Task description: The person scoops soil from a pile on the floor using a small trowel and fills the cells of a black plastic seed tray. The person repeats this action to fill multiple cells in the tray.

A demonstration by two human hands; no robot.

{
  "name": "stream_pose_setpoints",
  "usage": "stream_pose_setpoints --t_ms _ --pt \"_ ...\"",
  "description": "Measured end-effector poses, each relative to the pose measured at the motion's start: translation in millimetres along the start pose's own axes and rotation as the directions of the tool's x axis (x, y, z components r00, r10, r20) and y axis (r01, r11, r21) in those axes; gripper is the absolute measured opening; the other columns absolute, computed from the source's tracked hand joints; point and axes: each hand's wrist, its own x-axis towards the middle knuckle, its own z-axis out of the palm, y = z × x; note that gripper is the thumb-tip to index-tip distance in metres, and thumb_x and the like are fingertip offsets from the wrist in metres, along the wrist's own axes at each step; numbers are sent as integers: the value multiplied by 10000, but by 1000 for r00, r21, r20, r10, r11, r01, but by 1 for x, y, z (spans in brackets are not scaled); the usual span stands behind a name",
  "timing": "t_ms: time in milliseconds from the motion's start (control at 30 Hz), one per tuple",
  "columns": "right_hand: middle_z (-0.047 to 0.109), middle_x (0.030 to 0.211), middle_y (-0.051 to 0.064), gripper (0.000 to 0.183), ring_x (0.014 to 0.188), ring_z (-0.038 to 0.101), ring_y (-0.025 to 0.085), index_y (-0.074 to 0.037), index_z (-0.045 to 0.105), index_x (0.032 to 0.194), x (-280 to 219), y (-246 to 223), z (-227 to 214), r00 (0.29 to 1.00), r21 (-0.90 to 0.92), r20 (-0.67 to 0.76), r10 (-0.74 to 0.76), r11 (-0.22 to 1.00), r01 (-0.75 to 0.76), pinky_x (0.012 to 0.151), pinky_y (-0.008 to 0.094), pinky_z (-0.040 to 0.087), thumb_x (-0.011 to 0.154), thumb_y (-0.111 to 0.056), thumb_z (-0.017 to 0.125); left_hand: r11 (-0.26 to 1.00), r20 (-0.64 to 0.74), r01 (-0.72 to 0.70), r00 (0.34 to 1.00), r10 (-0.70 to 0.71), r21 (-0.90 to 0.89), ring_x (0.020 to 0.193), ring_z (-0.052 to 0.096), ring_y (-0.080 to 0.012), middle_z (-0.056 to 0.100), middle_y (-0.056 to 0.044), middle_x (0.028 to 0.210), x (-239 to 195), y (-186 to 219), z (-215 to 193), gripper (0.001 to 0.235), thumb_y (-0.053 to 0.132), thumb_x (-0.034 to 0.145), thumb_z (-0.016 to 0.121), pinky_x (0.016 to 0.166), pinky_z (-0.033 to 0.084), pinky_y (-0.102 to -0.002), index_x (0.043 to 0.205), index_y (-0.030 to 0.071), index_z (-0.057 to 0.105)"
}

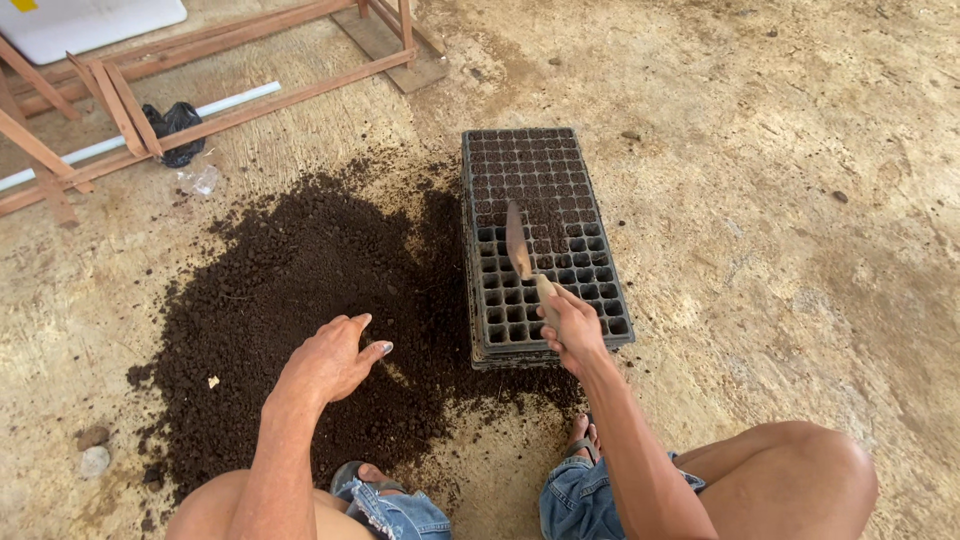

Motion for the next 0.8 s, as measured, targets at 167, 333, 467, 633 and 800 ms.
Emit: stream_pose_setpoints --t_ms 167,333,467,633,800 --pt "680 899 223 570 483 519 173 -16 476 1615 19 -2 9 999 0 -32 -23 1000 23 304 256 373 1073 -152 586 1000 9 5 1000 -5 1 1470 553 -427 602 -236 1519 7 -11 5 643 396 1096 544 1176 490 -652 1624 40 453" --pt "668 922 232 575 496 511 165 -9 467 1614 12 -7 -6 995 56 -100 -11 998 17 305 246 367 1067 -151 572 1000 17 16 1000 -16 4 1474 548 -431 590 -237 1533 3 -11 2 627 385 1104 531 1172 501 -654 1622 41 452" --pt "660 924 228 577 506 519 174 1 445 1628 2 -3 -14 991 36 -127 -27 999 32 322 249 366 1085 -154 562 1000 8 21 1000 -21 -3 1454 571 -420 593 -234 1530 5 -9 1 625 382 1100 540 1160 510 -657 1621 48 456" --pt "687 921 224 565 509 529 170 6 474 1615 -20 -22 -1 998 -86 -36 -48 995 45 335 276 371 1099 -177 611 1000 3 6 1000 -6 -4 1433 593 -417 615 -232 1504 3 -1 2 620 373 1096 546 1166 503 -658 1613 41 464" --pt "673 906 217 555 486 518 179 9 476 1599 14 -1 -24 992 -27 -109 -70 997 67 316 261 372 1089 -179 591 1000 -10 -13 1000 13 -15 1425 596 -433 626 -244 1483 0 -5 4 620 365 1096 551 1160 504 -659 1606 22 470"
